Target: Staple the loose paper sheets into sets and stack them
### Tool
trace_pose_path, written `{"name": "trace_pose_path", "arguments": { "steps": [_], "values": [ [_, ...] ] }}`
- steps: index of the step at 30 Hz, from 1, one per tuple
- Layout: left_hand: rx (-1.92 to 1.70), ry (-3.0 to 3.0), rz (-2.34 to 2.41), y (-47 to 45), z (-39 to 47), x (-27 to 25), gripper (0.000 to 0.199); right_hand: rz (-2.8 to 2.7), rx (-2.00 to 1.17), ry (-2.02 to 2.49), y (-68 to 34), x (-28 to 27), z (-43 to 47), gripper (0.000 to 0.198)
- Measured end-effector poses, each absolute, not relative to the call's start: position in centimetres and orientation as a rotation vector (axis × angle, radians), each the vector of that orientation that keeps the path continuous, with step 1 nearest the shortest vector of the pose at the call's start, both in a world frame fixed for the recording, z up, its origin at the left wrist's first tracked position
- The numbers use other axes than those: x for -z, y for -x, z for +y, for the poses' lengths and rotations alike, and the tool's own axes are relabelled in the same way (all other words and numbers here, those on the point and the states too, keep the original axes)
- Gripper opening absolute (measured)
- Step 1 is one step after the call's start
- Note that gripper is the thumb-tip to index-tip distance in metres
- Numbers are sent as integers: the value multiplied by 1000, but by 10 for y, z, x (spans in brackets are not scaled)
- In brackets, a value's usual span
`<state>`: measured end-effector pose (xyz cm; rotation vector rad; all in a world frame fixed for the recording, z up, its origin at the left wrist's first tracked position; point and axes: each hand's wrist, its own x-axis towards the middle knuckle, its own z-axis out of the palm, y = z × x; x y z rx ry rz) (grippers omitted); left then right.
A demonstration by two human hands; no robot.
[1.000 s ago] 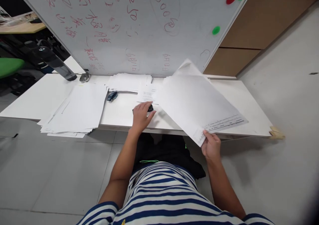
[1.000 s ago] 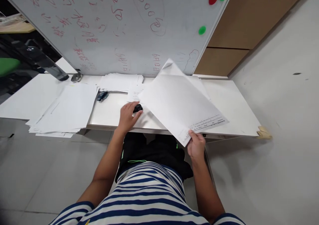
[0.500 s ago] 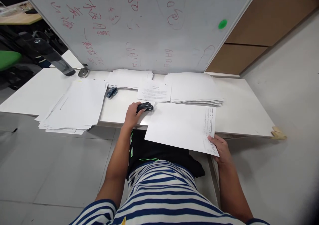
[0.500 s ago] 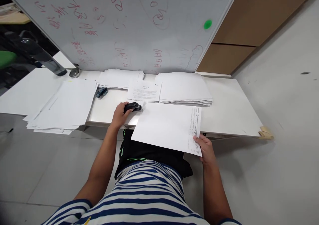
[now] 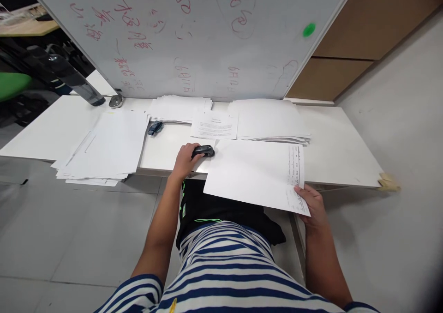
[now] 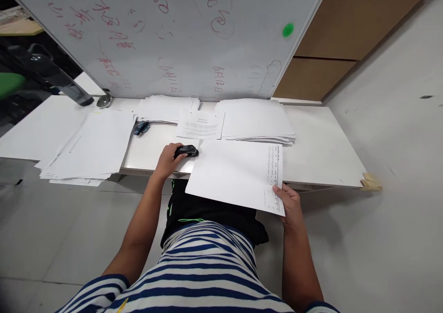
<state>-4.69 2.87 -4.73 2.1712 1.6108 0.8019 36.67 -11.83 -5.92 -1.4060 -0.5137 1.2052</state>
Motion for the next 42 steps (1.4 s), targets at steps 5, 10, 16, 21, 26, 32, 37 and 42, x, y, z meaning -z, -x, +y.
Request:
{"name": "trace_pose_path", "arguments": {
  "steps": [5, 10, 16, 21, 26, 32, 37, 42],
  "values": [
    [-807, -2171, 1630, 45, 26, 45, 28, -443, -1170, 1392, -366, 53, -121, 42],
    [-808, -2170, 1651, 44, 23, 45, 29, -487, -1148, 1363, -365, 55, -124, 37],
    [-885, -2102, 1688, 45, 23, 50, 32, -498, -1132, 1354, -366, 56, -125, 39],
    [-897, -2120, 1670, 45, 22, 53, 32, -457, -1154, 1344, -364, 56, -125, 42],
    [-909, -2046, 1709, 44, 21, 54, 35, -488, -1201, 1368, -365, 60, -126, 45],
    [-936, -1949, 1654, 46, 18, 51, 37, -518, -1308, 1366, -346, 61, -122, 46],
    [-639, -1973, 1507, 53, 13, 26, 52, -663, -1452, 1340, -331, 57, -114, 40],
    [-542, -2097, 1556, 38, 18, -5, 48, -635, -1506, 1335, -333, 60, -105, 43]
  ]
}}
